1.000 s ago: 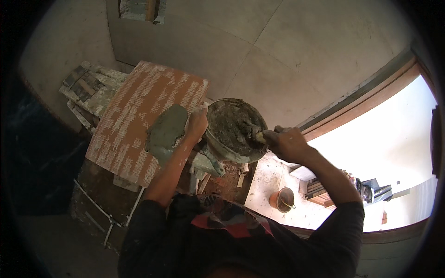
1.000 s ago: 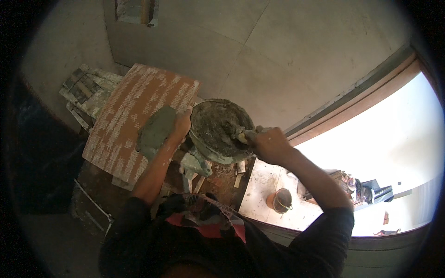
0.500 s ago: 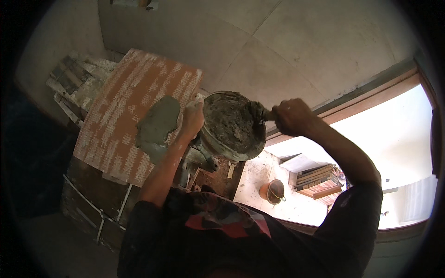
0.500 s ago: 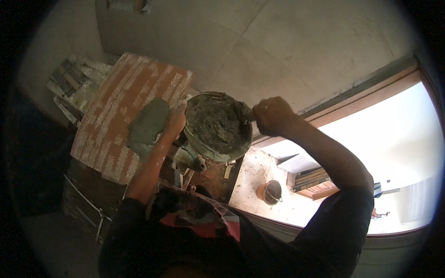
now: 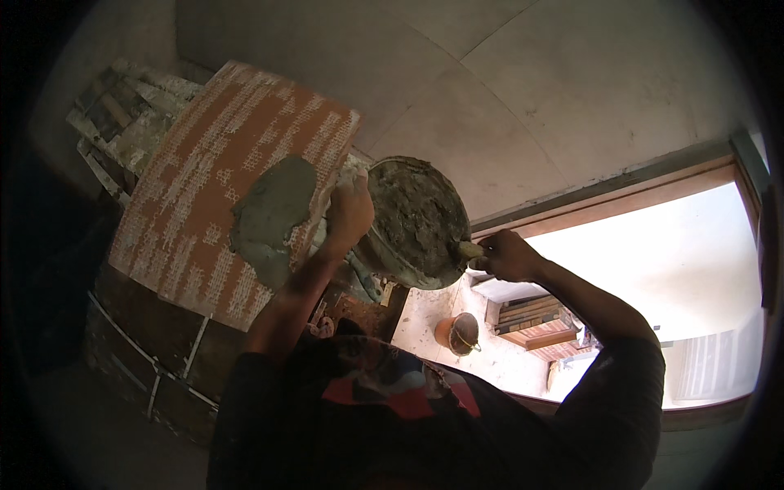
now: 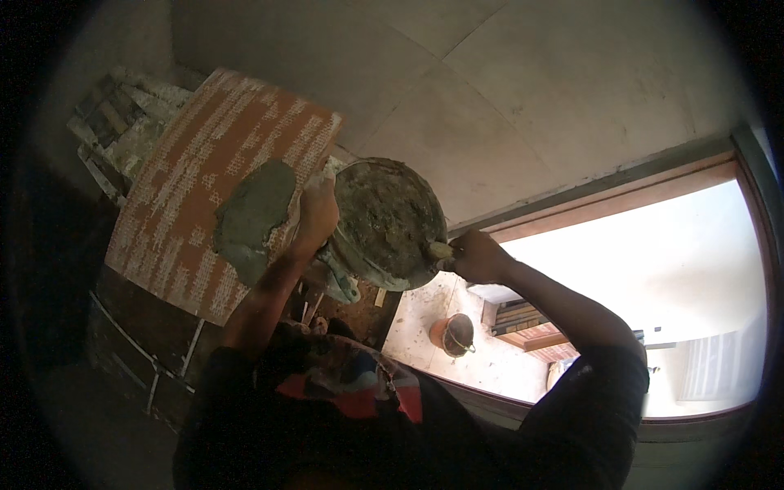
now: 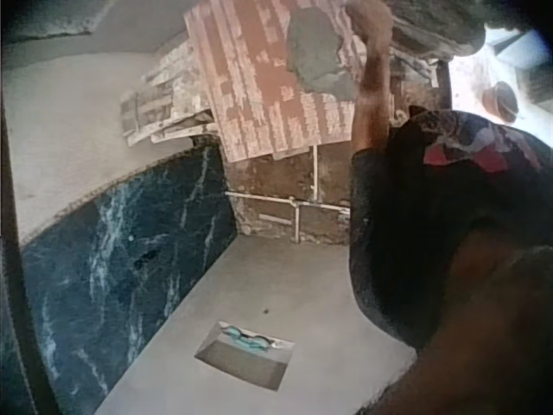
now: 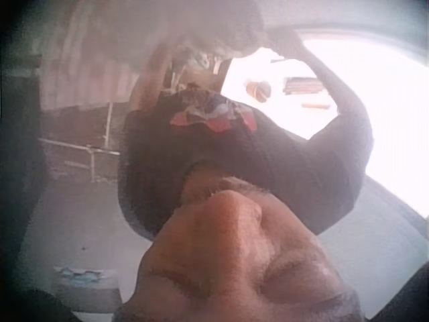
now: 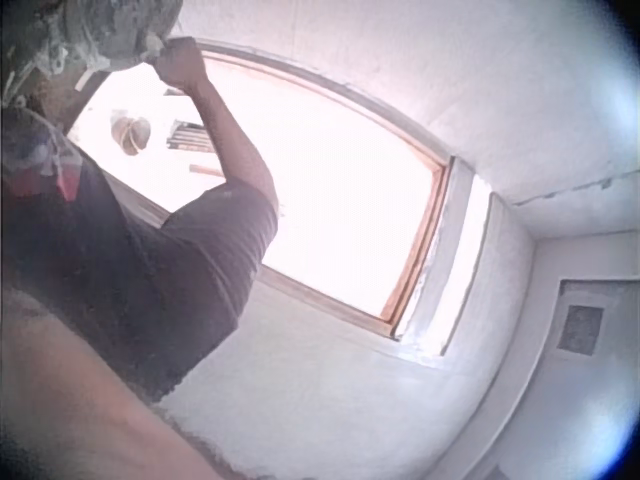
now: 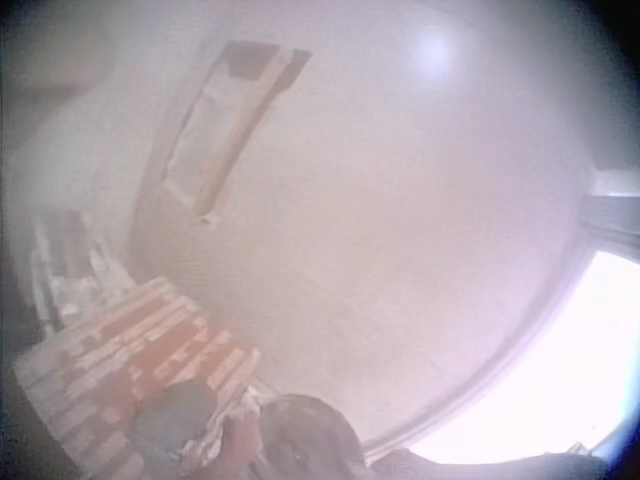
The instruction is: The person applies mortar to the back of a tile using a trowel, taking mortar from a bucket and spreading it across the tile surface.
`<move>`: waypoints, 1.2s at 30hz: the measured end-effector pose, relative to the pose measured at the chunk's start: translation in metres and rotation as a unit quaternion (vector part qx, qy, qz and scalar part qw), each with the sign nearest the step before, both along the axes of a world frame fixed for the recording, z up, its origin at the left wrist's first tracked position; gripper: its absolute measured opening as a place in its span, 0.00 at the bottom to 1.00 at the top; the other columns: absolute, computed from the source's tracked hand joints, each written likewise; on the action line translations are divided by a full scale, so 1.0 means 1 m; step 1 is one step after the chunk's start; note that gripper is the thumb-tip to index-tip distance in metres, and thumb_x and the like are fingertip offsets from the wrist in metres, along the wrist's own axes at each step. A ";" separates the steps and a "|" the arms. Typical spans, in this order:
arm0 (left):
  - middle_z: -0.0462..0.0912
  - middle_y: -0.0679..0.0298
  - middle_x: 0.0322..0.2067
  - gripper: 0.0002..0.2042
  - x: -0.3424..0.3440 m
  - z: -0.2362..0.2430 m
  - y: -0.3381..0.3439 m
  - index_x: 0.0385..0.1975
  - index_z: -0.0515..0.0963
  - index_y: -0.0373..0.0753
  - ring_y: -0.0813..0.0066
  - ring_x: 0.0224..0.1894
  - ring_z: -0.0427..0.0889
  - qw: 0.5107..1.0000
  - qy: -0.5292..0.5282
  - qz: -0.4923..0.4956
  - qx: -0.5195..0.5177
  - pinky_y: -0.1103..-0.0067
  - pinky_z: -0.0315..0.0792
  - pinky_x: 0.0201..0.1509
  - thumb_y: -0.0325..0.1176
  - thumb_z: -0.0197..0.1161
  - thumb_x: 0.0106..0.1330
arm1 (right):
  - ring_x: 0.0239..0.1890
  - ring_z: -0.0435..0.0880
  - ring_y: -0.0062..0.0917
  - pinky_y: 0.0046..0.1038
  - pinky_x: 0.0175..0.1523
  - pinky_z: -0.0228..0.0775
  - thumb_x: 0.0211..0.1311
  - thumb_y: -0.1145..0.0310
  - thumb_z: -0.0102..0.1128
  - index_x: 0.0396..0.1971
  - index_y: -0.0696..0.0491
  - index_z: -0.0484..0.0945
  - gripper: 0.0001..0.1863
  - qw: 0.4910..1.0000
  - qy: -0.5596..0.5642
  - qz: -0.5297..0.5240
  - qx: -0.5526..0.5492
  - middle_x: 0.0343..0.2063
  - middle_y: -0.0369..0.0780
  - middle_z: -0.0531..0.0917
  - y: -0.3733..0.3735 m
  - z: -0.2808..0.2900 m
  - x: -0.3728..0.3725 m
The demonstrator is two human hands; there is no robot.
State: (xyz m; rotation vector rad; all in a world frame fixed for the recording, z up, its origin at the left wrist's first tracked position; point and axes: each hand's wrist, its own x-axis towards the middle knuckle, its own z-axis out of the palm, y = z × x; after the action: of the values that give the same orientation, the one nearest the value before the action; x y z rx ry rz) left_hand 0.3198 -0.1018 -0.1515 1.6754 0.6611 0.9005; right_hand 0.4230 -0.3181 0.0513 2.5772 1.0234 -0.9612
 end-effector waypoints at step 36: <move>0.77 0.40 0.37 0.23 -0.013 0.019 0.002 0.41 0.73 0.23 0.44 0.43 0.75 0.988 0.004 -0.036 -0.151 0.63 0.65 0.49 0.42 0.42 0.74 | 0.14 0.69 0.14 0.12 0.14 0.64 0.70 0.61 0.45 0.56 0.63 0.60 0.23 0.449 0.595 -0.543 0.386 0.24 0.44 0.72 -0.068 -0.015 -0.029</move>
State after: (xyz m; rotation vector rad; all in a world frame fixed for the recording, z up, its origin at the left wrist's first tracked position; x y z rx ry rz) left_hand 0.3064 -0.0994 -0.1321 1.4233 0.7001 0.7029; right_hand 0.3943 -0.3857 0.0366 2.6698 -0.8232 -3.6806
